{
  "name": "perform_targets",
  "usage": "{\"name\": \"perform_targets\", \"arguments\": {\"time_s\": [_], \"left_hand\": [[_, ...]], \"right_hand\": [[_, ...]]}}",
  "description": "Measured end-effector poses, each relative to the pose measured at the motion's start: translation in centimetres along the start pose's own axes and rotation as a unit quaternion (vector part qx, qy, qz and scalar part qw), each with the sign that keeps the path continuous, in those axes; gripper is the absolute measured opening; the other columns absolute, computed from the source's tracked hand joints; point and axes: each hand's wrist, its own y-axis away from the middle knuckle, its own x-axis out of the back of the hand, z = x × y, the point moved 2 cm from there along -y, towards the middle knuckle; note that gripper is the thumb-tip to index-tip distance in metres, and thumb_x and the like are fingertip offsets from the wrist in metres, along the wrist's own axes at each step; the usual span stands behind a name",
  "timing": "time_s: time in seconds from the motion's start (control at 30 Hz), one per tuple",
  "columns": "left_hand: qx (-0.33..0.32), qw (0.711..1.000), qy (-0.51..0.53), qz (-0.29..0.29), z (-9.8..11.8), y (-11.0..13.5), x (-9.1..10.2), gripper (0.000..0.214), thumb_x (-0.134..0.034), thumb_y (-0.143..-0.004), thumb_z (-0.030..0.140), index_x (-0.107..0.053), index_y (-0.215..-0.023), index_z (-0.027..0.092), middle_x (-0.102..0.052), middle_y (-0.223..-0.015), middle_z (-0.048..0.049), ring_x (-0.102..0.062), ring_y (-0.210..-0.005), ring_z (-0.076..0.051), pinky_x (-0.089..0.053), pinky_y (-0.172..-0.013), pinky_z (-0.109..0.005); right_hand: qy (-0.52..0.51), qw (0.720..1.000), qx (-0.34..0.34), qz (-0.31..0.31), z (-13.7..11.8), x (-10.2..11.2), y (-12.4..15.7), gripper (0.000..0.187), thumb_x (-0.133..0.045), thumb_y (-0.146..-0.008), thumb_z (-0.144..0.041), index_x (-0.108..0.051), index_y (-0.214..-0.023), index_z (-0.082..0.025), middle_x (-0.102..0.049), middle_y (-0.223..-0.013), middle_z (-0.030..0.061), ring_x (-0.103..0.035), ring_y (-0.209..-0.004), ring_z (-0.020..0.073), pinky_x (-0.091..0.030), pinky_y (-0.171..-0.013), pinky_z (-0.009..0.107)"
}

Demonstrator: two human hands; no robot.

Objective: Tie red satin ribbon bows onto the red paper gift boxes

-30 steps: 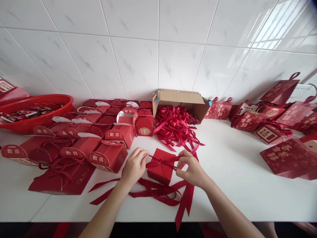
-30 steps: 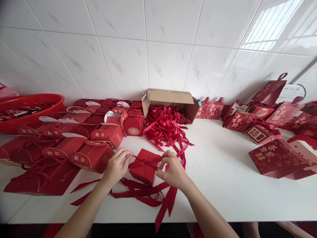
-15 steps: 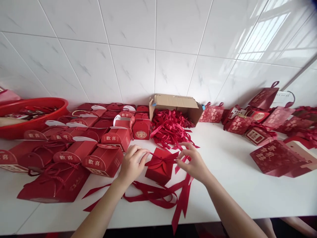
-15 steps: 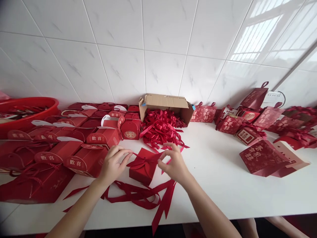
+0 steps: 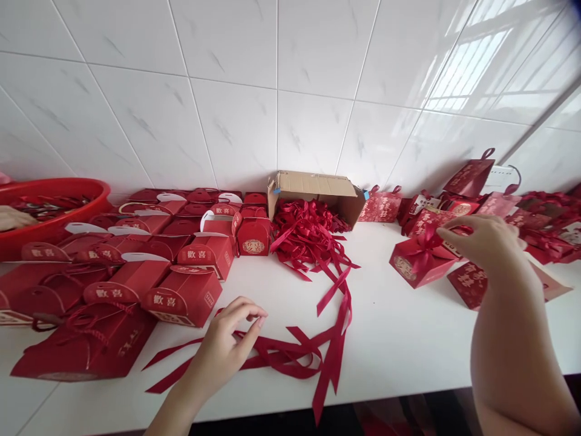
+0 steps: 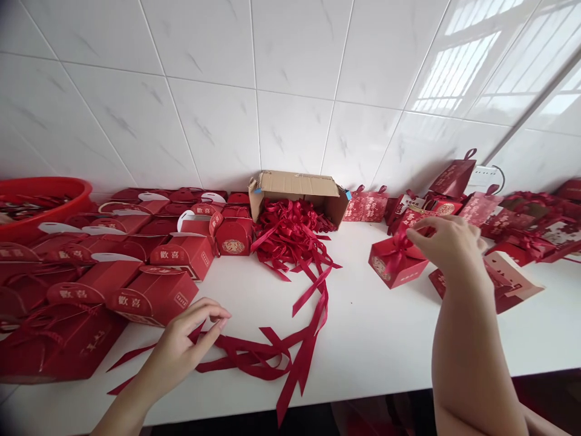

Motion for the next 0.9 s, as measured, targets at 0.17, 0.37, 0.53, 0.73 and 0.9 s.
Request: {"name": "perform_targets", "arguments": {"time_s": [0.17,0.37,0.53,0.73,0.9], "left_hand": [[0.052,0.991,-0.077,-0.099,-2.2,0.5,-3.3,0.019,-0.059,-0.083,0.028,-0.062,-0.101,0.025,-0.060,-0.104,-0.0042,-0.062,-0.090,-0.020,-0.052,-0.076,-0.032],[0.052,0.981,-0.140,-0.122,-2.8,0.6,-6.0,0.008,-0.058,-0.081,0.019,-0.064,-0.077,0.023,-0.060,-0.090,-0.0026,-0.062,-0.085,-0.021,-0.051,-0.072,-0.034],[0.006,0.997,-0.082,-0.014,-0.7,0.1,-5.0,0.013,-0.048,-0.091,0.024,-0.058,-0.084,0.021,-0.064,-0.084,-0.0019,-0.061,-0.081,-0.018,-0.049,-0.080,-0.036],[-0.050,0.997,-0.031,0.040,1.5,1.3,-4.3,0.013,-0.044,-0.093,0.020,-0.056,-0.089,0.022,-0.066,-0.082,-0.0016,-0.063,-0.077,-0.016,-0.051,-0.073,-0.030],[0.022,0.994,0.021,0.100,0.1,3.1,-3.6,0.012,-0.051,-0.090,0.025,-0.056,-0.101,0.023,-0.067,-0.083,-0.0018,-0.066,-0.077,-0.016,-0.055,-0.069,-0.026]], "right_hand": [[0.014,0.997,0.051,0.058,-1.1,1.5,1.5,0.025,-0.059,-0.079,-0.050,-0.068,-0.085,-0.028,-0.057,-0.112,0.0126,-0.043,-0.122,0.0419,-0.032,-0.099,0.065],[-0.113,0.930,0.201,-0.287,-8.4,-3.0,11.2,0.021,-0.055,-0.083,-0.036,-0.072,-0.080,-0.024,-0.067,-0.096,0.0081,-0.064,-0.082,0.0227,-0.052,-0.073,0.037],[-0.247,0.854,0.144,-0.434,-13.8,-8.1,20.0,0.037,-0.060,-0.082,-0.042,-0.063,-0.117,-0.029,-0.060,-0.118,0.0067,-0.063,-0.099,0.0250,-0.053,-0.084,0.038],[-0.371,0.832,0.097,-0.402,-17.1,-10.0,22.5,0.015,-0.052,-0.087,-0.039,-0.066,-0.092,-0.035,-0.059,-0.120,-0.0004,-0.058,-0.111,0.0274,-0.050,-0.093,0.042],[-0.407,0.784,0.063,-0.464,-17.7,-8.4,21.1,0.035,-0.044,-0.086,-0.047,-0.058,-0.059,-0.028,-0.062,-0.110,0.0069,-0.056,-0.112,0.0309,-0.050,-0.084,0.040]]}}
